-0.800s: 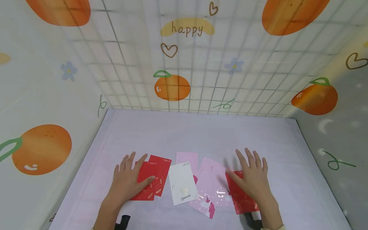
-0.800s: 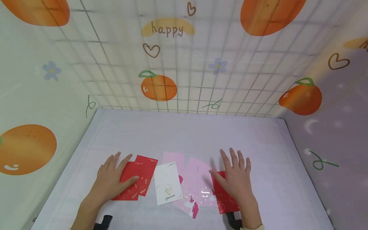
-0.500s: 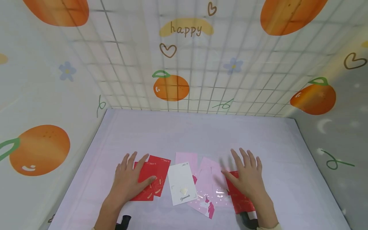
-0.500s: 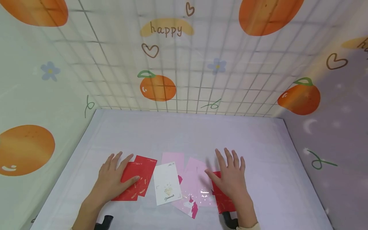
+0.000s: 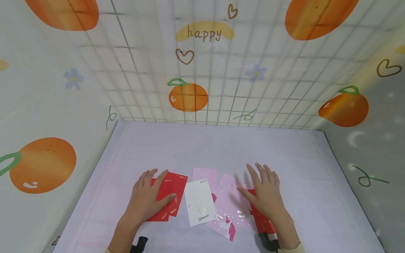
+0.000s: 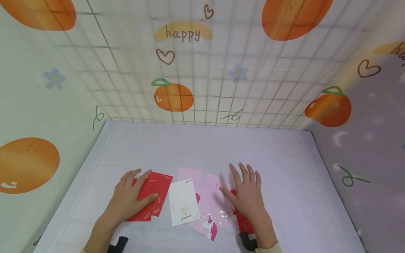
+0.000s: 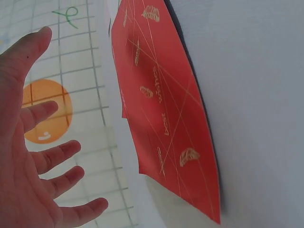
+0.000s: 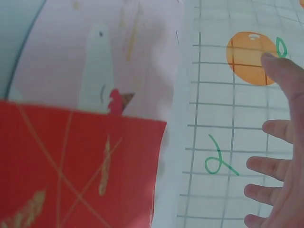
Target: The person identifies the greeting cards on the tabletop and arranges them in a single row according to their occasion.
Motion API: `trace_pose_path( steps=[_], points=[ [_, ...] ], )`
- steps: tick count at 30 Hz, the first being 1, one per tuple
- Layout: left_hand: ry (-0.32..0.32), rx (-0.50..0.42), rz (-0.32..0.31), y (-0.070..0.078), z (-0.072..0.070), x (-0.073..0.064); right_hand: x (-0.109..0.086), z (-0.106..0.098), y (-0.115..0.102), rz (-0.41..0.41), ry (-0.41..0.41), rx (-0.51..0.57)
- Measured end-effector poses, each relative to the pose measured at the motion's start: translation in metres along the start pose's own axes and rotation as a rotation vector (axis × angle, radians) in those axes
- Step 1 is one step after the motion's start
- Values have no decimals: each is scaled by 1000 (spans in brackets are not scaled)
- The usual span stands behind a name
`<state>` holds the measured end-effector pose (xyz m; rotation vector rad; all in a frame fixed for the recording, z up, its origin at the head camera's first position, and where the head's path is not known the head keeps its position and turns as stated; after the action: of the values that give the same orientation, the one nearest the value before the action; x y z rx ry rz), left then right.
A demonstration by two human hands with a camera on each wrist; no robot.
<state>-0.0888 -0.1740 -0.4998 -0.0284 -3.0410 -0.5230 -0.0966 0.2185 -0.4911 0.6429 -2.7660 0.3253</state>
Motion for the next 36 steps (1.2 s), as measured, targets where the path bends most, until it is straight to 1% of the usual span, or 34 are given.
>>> trace_pose_path(
  steps=[5,13,20,24,30,36],
  points=[
    [-3,-17,-1,3,2,0,3,2,-4,-25,19,12],
    [-16,-38,13,11,3,1,9,4,-11,-43,21,19],
    [-30,-41,3,15,4,1,13,8,-18,-56,33,74],
    [-60,-63,-14,18,5,2,17,11,-22,-59,38,103],
    [-123,-109,-38,26,7,4,23,17,-28,-46,9,138],
    [-157,-164,-45,34,8,4,30,22,-38,-86,34,187]
  ],
)
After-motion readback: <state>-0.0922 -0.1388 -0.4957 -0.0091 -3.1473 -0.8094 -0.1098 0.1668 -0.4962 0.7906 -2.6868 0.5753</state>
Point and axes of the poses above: each hand's wrist, its own x-axis towards the middle knuckle, its own z-axis out of the palm, y = z × x, the point moved 3 cm from there along x, towards the middle knuckle, and after that the axes turned 10 degrees about -z, right-handed, at the moved point
